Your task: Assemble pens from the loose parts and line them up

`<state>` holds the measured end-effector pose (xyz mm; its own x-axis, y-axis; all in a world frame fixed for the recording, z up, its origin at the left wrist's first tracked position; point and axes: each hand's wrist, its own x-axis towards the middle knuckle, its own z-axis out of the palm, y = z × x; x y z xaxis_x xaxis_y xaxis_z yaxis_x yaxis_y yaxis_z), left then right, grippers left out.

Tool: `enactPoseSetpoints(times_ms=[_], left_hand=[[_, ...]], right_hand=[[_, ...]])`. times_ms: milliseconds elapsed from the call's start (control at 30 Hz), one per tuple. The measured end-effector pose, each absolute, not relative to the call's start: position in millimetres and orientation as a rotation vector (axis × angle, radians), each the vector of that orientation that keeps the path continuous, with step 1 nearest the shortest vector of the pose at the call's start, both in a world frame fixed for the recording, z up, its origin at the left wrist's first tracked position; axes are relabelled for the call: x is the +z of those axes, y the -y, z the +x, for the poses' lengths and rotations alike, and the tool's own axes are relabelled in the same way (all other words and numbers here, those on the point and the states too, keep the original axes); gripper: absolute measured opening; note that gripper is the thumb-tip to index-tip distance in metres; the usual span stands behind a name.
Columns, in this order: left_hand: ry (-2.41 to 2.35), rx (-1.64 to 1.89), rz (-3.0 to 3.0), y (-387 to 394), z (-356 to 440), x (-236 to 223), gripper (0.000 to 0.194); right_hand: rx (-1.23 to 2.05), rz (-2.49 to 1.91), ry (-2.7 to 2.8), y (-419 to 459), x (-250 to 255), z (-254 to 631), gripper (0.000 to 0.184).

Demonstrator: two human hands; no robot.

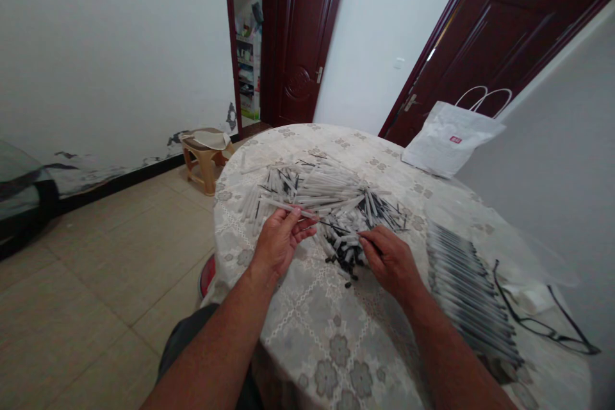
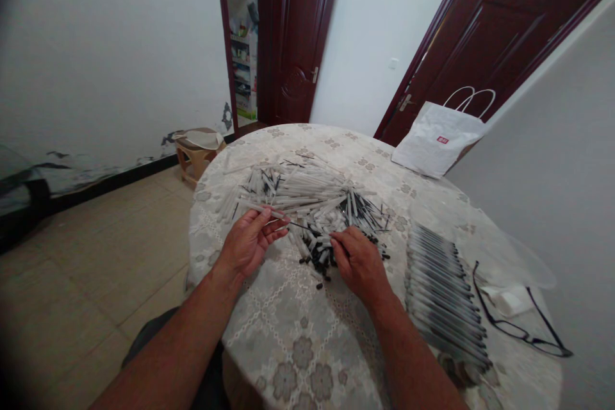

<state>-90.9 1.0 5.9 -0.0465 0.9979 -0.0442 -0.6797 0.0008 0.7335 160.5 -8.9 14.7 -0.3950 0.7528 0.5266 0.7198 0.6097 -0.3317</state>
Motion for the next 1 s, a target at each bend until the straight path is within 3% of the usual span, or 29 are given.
enactPoseSetpoints(times_ms=[400,800,1000], left_hand=[[-0.757,1.425,0.7,1,-87,5,0.033],[-0.575,0.901,0.956,16,-87,8,0.026],[-0.548,1.044,0.728,13,-88,11,0.023]], right_hand=[[0.069,-1.162,2.212,11,14,155,0.025],[0.627,-0.974,2.194,27,22,132,0.028],[0.685,-1.048,2.082,24,20,137,0.028]])
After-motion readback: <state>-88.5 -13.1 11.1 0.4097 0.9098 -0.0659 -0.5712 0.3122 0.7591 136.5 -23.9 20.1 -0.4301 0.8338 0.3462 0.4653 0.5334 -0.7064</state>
